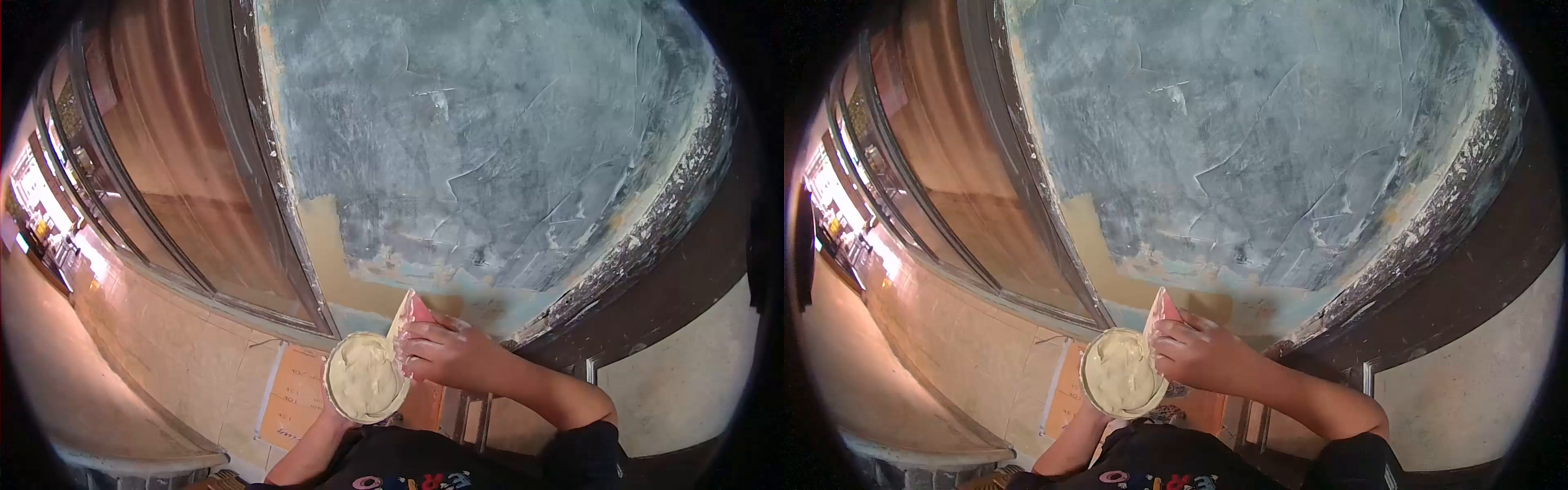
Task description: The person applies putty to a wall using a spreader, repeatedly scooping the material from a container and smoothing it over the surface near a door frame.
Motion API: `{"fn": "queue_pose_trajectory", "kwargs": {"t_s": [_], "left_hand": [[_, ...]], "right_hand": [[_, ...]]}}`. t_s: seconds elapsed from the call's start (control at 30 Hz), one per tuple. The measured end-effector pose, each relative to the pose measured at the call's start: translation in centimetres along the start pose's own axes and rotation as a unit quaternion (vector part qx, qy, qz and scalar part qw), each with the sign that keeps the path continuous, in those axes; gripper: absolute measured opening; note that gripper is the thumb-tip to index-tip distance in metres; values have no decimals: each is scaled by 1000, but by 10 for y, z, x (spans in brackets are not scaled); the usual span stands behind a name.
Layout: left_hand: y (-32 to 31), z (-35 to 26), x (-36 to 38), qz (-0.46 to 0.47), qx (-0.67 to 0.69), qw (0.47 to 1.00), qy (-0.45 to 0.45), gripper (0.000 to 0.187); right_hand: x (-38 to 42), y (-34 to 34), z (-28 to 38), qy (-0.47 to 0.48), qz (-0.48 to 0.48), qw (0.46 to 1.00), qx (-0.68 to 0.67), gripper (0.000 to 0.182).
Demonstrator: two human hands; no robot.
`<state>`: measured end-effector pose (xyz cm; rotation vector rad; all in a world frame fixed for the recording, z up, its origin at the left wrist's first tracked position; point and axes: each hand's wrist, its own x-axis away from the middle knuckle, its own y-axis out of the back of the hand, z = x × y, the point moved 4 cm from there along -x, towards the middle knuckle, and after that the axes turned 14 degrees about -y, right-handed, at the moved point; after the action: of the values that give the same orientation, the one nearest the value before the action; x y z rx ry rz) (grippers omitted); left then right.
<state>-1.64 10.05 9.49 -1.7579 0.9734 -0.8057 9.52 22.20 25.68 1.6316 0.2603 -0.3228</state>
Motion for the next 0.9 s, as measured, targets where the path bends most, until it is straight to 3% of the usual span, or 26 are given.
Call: {"fn": "queue_pose_trajectory", "kwargs": {"t_s": [0.1,0.27,0.6,0.67,0.77,0.9], "left_hand": [[19,10,-3,-20,-60,997,33,72],[14,14,3,10,-61,998,15,74],[22,3,5,-4,-38,999,22,77],[18,-5,6,-4,-41,999,19,79],[14,-19,5,0,-17,1000,24,78],[15,-38,1,3,-81,996,28,75]], "right_hand": [[3,2,-1,3,-23,997,-70,15],[1,-2,2,-36,-7,982,-185,22],[2,-13,5,-115,21,972,-206,28],[-1,-18,6,-166,38,966,-196,32],[-14,-28,15,-164,22,968,-189,34],[-33,-41,27,-174,22,967,-185,33]]}}
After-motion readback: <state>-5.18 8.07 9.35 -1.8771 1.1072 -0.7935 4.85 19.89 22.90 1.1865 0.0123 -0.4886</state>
